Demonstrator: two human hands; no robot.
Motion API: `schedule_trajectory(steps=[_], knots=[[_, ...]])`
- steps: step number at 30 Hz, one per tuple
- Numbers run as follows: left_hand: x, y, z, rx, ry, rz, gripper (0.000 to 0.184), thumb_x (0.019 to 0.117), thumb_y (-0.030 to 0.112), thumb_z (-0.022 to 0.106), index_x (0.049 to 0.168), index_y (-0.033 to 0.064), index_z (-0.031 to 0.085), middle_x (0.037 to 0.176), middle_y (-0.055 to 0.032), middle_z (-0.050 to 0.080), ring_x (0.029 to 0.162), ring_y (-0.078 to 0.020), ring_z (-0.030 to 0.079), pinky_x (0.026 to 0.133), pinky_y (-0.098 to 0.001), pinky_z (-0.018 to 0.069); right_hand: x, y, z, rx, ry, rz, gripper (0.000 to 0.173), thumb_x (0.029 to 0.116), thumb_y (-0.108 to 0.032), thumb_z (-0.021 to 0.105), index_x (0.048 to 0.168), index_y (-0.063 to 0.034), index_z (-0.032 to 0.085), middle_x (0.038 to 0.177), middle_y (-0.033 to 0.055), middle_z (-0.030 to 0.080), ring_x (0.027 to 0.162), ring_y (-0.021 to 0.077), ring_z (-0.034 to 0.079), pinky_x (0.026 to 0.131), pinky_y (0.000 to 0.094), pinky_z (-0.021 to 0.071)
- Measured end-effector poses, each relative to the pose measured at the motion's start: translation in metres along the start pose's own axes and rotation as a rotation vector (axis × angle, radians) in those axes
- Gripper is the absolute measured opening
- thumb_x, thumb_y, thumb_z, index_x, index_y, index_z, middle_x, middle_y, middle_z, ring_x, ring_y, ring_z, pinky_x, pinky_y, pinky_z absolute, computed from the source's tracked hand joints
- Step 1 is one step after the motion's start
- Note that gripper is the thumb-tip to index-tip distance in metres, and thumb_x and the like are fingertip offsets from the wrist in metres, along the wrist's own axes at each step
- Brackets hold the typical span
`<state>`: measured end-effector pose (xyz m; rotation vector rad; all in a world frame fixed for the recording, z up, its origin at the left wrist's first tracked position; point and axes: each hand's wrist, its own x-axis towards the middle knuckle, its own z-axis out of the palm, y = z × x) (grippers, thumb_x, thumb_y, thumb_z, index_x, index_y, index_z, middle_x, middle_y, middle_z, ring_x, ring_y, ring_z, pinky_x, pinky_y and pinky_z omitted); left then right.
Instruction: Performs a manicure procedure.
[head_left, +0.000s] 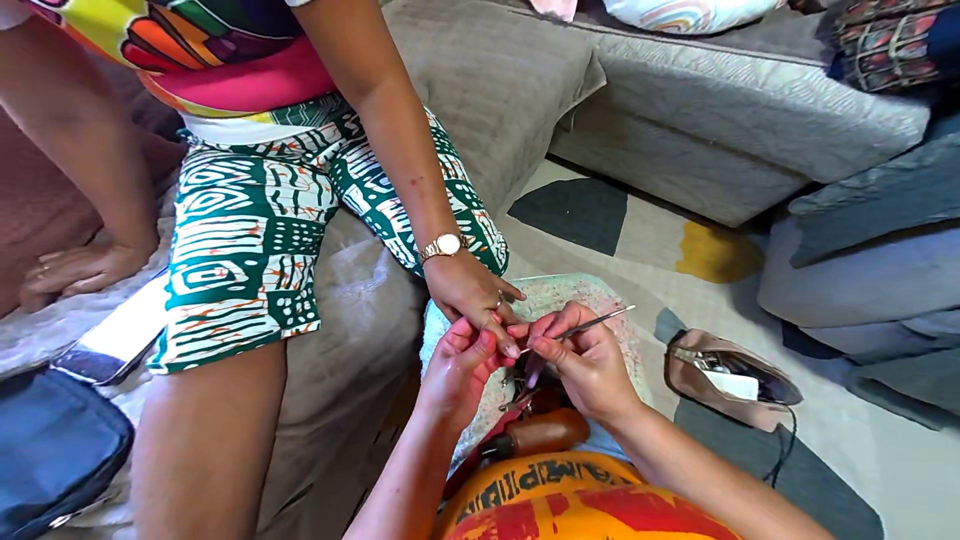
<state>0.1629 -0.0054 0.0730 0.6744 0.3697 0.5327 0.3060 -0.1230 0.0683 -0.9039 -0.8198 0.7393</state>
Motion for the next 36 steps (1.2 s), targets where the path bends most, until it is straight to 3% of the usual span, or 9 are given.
schedule_trajectory(steps=[17,22,26,32,36], knots=[[0.002,0.000,0.002,-0.018,-0.004,0.010,0.016,0.0949,0.005,0.068,0.110,0.0018,0.065,0.097,-0.0124,0.072,0.083,-0.0175,0.072,0.080,-0.0323,0.0614,0.001,0.006,0.006,0.155,0.086,0.067,0.015,0.0933,-0.001,0.071,0.100,-0.0087,0.059,0.103,0.0138,0.073,0.097,0.0228,0.075,0.084,0.0366,0.0628],[0.002,0.000,0.001,0.036,0.018,0.020,0.016,0.0968,0.001,0.062,0.112,0.0009,0.064,0.100,-0.0120,0.073,0.085,-0.0178,0.072,0.080,-0.0326,0.0617,0.004,0.007,0.005,0.064,0.076,0.051,0.016,0.0929,0.000,0.071,0.100,-0.0073,0.058,0.103,0.0144,0.074,0.092,0.0217,0.075,0.077,0.0342,0.0638],[0.002,0.004,-0.001,0.083,0.010,0.021,0.016,0.0966,0.001,0.062,0.112,0.0008,0.065,0.099,-0.0109,0.073,0.083,-0.0176,0.073,0.079,-0.0336,0.0623,0.002,-0.001,0.000,-0.071,-0.009,-0.023,0.014,0.0935,-0.002,0.072,0.100,-0.0076,0.060,0.103,0.0143,0.074,0.100,0.0253,0.075,0.082,0.0356,0.0641],[0.001,0.006,0.001,0.134,0.028,0.010,0.017,0.0980,-0.001,0.058,0.114,0.0000,0.063,0.099,-0.0106,0.072,0.083,-0.0180,0.073,0.079,-0.0336,0.0625,0.010,0.000,0.002,-0.168,-0.020,-0.060,0.017,0.0918,0.000,0.072,0.100,-0.0064,0.059,0.102,0.0132,0.074,0.095,0.0214,0.075,0.081,0.0322,0.0638],[0.001,0.007,0.000,0.168,0.021,0.014,0.017,0.0978,0.000,0.059,0.114,0.0007,0.063,0.099,-0.0088,0.072,0.083,-0.0165,0.072,0.079,-0.0331,0.0621,0.006,-0.013,0.004,-0.293,-0.080,-0.081,0.013,0.0928,-0.003,0.072,0.099,-0.0075,0.061,0.102,0.0113,0.074,0.099,0.0218,0.075,0.082,0.0323,0.0643]])
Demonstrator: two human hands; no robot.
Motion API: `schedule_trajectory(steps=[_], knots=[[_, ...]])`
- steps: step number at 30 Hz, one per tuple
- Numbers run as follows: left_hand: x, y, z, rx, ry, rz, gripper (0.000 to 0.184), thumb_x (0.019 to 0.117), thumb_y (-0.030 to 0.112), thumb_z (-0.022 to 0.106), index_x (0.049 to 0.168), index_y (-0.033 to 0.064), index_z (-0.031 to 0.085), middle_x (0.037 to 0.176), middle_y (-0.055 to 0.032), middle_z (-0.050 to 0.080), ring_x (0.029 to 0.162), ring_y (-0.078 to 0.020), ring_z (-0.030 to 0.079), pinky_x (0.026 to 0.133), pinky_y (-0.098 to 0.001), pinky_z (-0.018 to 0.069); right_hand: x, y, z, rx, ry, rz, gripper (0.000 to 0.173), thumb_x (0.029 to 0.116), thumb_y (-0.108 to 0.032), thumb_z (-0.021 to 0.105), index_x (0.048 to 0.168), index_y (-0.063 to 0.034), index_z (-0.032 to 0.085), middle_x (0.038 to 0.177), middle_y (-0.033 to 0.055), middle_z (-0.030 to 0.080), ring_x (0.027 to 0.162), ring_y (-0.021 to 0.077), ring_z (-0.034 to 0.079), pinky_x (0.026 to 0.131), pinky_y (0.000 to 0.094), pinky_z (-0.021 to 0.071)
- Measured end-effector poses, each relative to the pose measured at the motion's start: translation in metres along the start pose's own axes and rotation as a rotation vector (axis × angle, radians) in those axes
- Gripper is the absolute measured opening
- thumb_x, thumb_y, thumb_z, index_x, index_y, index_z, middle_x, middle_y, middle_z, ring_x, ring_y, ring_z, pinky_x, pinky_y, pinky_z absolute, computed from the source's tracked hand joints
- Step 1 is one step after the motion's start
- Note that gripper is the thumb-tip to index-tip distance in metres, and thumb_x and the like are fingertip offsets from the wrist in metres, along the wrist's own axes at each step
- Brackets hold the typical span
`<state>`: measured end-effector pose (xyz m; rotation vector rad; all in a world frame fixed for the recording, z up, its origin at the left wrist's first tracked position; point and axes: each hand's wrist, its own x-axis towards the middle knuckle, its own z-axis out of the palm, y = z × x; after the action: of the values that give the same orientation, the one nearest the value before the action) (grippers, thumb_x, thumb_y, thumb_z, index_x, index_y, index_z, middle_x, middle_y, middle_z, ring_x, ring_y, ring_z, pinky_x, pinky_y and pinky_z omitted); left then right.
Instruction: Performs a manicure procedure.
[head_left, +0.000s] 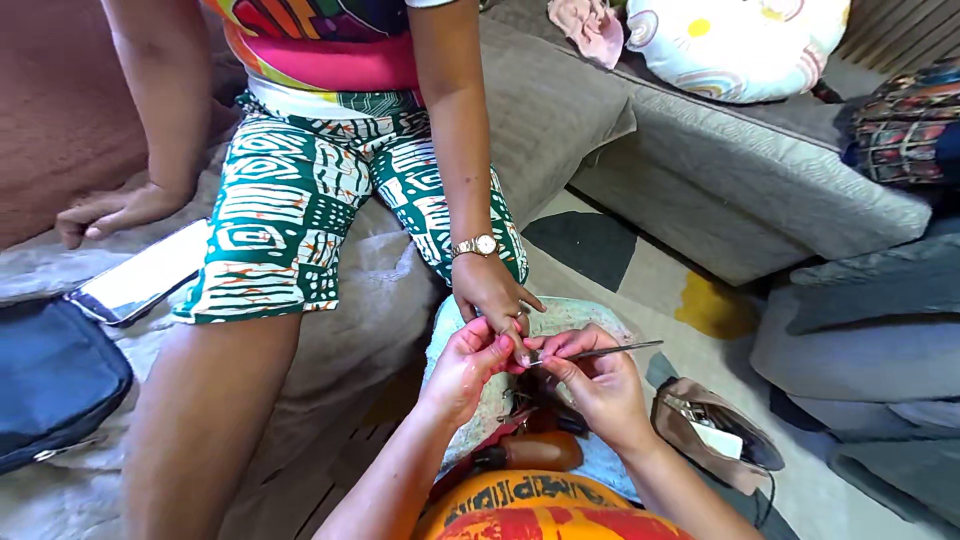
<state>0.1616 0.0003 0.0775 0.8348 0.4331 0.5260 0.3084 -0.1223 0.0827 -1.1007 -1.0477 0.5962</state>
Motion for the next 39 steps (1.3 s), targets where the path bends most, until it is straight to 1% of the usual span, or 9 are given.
schedule_trajectory(steps=[6,11,15,19,24,29,33,36,39], knots=[[0.002,-0.002,0.000,0.038,0.000,-0.012,0.017,0.0981,-0.001,0.059,0.114,-0.0016,0.062,0.099,-0.0097,0.072,0.084,-0.0179,0.072,0.081,-0.0343,0.0623,0.006,0.002,-0.001,-0.072,0.012,0.005,0.015,0.0912,0.001,0.072,0.097,-0.0053,0.060,0.101,0.0104,0.075,0.092,0.0178,0.075,0.074,0.0277,0.0638],[0.001,-0.004,-0.002,0.066,0.002,0.000,0.017,0.0970,0.000,0.060,0.113,-0.0007,0.063,0.099,-0.0085,0.072,0.084,-0.0168,0.072,0.080,-0.0340,0.0619,0.003,-0.003,-0.004,-0.191,-0.071,-0.032,0.011,0.0931,-0.005,0.072,0.096,-0.0065,0.062,0.102,0.0087,0.075,0.099,0.0199,0.075,0.084,0.0314,0.0641],[0.002,-0.006,0.000,0.092,0.022,0.012,0.016,0.0982,-0.001,0.059,0.113,-0.0024,0.063,0.098,-0.0096,0.072,0.084,-0.0178,0.072,0.081,-0.0352,0.0624,0.008,0.001,-0.003,-0.243,-0.045,-0.060,0.011,0.0919,-0.002,0.071,0.095,-0.0048,0.062,0.101,0.0082,0.075,0.095,0.0159,0.075,0.080,0.0277,0.0635],[0.002,-0.006,-0.003,0.090,0.026,0.015,0.016,0.0974,-0.001,0.060,0.113,-0.0021,0.064,0.099,-0.0092,0.072,0.086,-0.0177,0.072,0.082,-0.0352,0.0620,0.004,-0.003,-0.003,-0.290,-0.091,-0.081,0.009,0.0945,-0.007,0.071,0.095,-0.0057,0.062,0.101,0.0077,0.075,0.102,0.0197,0.075,0.091,0.0340,0.0635],[0.004,-0.007,-0.002,0.096,0.033,0.024,0.014,0.0975,-0.001,0.060,0.111,-0.0028,0.063,0.097,-0.0100,0.072,0.084,-0.0182,0.072,0.081,-0.0358,0.0626,0.009,0.003,-0.002,-0.300,-0.042,-0.091,0.010,0.0929,-0.005,0.072,0.094,-0.0045,0.062,0.099,0.0077,0.075,0.096,0.0156,0.075,0.084,0.0290,0.0636],[0.003,-0.009,0.001,0.038,0.089,0.058,0.015,0.0955,-0.005,0.061,0.111,-0.0029,0.062,0.092,-0.0106,0.072,0.081,-0.0189,0.072,0.079,-0.0354,0.0627,-0.003,-0.005,-0.001,-0.242,0.094,-0.068,0.012,0.0898,-0.005,0.076,0.092,-0.0054,0.064,0.097,0.0072,0.076,0.085,0.0133,0.075,0.072,0.0249,0.0635],[0.006,-0.011,0.008,0.052,0.138,0.054,0.020,0.0931,-0.007,0.064,0.112,-0.0026,0.060,0.092,-0.0101,0.072,0.080,-0.0184,0.072,0.078,-0.0349,0.0627,-0.006,-0.003,0.002,-0.259,0.134,-0.100,0.010,0.0889,-0.003,0.076,0.089,-0.0040,0.066,0.096,0.0076,0.077,0.085,0.0111,0.075,0.073,0.0226,0.0625],[0.006,-0.012,0.009,0.057,0.148,0.060,0.020,0.0924,-0.007,0.065,0.111,-0.0026,0.060,0.091,-0.0104,0.072,0.080,-0.0188,0.072,0.079,-0.0356,0.0627,-0.006,0.000,0.002,-0.287,0.116,-0.137,0.010,0.0904,-0.004,0.075,0.088,-0.0035,0.065,0.097,0.0086,0.077,0.087,0.0120,0.075,0.075,0.0236,0.0631],[0.006,-0.012,0.010,0.059,0.153,0.062,0.019,0.0917,-0.008,0.066,0.110,-0.0028,0.061,0.090,-0.0101,0.072,0.080,-0.0189,0.073,0.078,-0.0356,0.0628,-0.006,0.001,0.002,-0.318,0.106,-0.158,0.011,0.0910,-0.005,0.075,0.087,-0.0033,0.065,0.098,0.0087,0.077,0.087,0.0109,0.075,0.073,0.0218,0.0622]])
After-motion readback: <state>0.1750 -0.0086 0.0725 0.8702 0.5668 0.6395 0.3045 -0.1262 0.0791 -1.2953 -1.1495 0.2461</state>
